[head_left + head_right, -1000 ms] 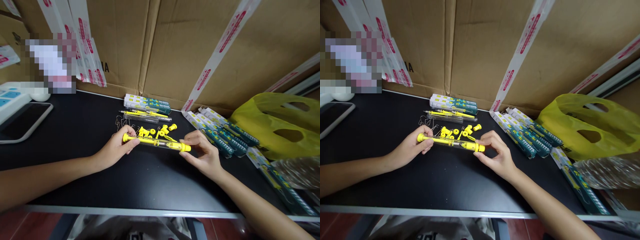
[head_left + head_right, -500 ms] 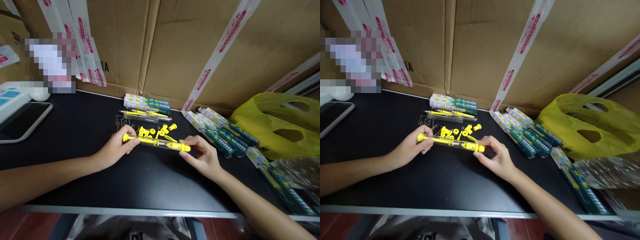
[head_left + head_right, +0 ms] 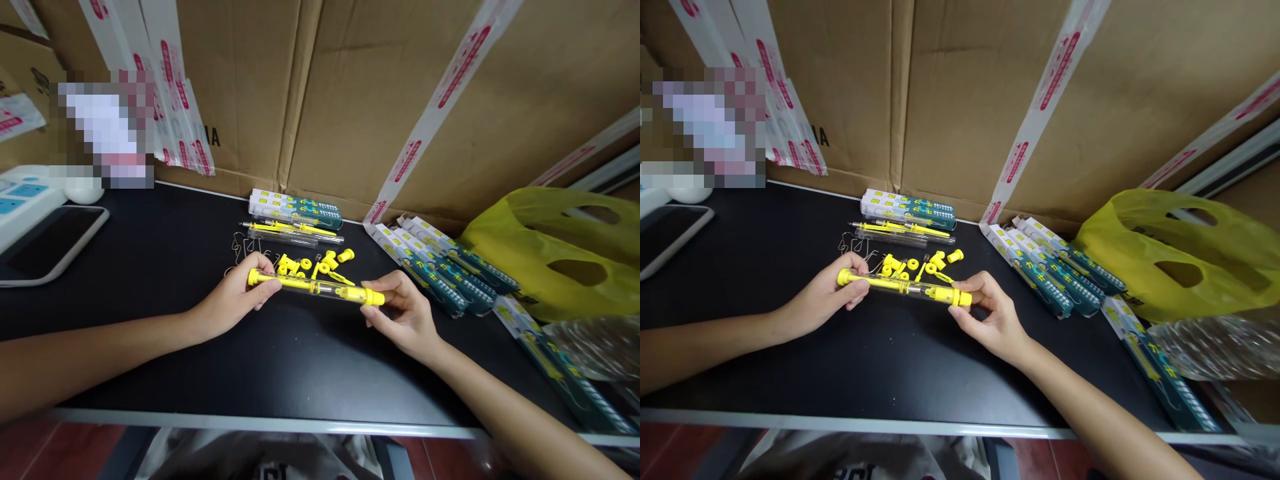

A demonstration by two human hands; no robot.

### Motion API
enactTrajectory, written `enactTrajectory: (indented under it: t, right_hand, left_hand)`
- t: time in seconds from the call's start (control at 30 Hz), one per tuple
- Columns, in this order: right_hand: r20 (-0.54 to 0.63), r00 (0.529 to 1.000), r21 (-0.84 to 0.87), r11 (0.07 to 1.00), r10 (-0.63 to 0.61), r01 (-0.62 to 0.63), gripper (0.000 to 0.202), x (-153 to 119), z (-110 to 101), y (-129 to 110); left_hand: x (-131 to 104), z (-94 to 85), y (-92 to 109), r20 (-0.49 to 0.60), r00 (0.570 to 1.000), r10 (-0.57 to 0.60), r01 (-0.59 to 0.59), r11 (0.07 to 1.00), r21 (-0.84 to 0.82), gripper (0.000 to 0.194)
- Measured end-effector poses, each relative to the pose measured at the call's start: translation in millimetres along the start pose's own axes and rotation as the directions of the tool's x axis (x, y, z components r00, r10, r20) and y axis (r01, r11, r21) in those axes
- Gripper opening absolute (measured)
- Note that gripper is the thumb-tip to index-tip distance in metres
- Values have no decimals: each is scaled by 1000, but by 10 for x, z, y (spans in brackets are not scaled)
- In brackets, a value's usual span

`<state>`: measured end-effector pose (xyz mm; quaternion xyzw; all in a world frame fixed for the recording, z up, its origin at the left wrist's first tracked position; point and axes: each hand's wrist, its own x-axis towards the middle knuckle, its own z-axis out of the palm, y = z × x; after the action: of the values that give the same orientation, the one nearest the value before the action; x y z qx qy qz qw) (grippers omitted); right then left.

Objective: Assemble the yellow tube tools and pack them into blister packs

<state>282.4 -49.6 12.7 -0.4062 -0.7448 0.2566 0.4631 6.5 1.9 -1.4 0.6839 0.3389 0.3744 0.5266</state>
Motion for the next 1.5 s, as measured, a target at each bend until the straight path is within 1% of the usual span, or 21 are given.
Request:
enactTrajectory:
  t: [0.27, 0.37, 0.43, 0.53, 0.57, 0.63, 0.8, 1.07, 1.17, 1.33, 1.4, 1.5]
  right_hand:
    - [-4, 1000, -35, 999, -1, 1, 19, -12, -17, 21]
    - [-10, 1000, -82, 997, -11, 10, 22, -7, -38, 39]
    - [-11, 997, -132, 989, -71, 69, 24, 15, -56, 44]
    - [-13, 979, -207, 958, -205, 198, 25, 62, -78, 38]
    - [-10, 972, -223, 948, -234, 226, 25, 76, -81, 34]
    - [-2, 968, -223, 944, -251, 244, 26, 90, -77, 29]
    - [10, 979, -124, 971, -205, 205, 26, 64, -37, 36]
    - [-5, 991, -117, 984, -137, 136, 19, 16, -11, 28]
    - [-11, 996, -85, 993, -85, 83, 18, -2, -3, 18]
    - [39, 999, 42, 999, 19, -21, 20, -25, 10, -1]
    - [47, 998, 72, 997, 32, -36, 21, -29, 15, -3]
    - [42, 999, 72, 997, 34, -37, 22, -30, 18, -3]
  left_hand:
    - [0, 21, 11, -5, 1000, -2, 2, 999, -38, 22]
    - [1, 18, 19, -7, 1000, 1, -1, 999, -51, 21]
    - [0, 14, 23, -9, 1000, -3, 2, 999, -47, 21]
    - [-6, 13, 26, -13, 1000, -11, 11, 999, -42, 21]
    - [-7, 14, 26, -12, 1000, -13, 12, 999, -44, 21]
    - [-7, 17, 23, -10, 1000, -10, 9, 999, -45, 21]
    - [10, 16, 7, -9, 1000, 7, -7, 1000, -29, 23]
    - [9, -1, -1, -7, 1000, -5, 5, 1000, -20, 23]
    - [3, 3, 6, -3, 1000, -1, 1, 1000, -19, 23]
    - [1, 10, 8, 5, 1000, 11, -11, 1000, -26, 22]
    - [-1, 10, 5, 8, 1000, 7, -7, 999, -33, 21]
    - [-5, 9, 4, 8, 1000, 6, -6, 999, -37, 21]
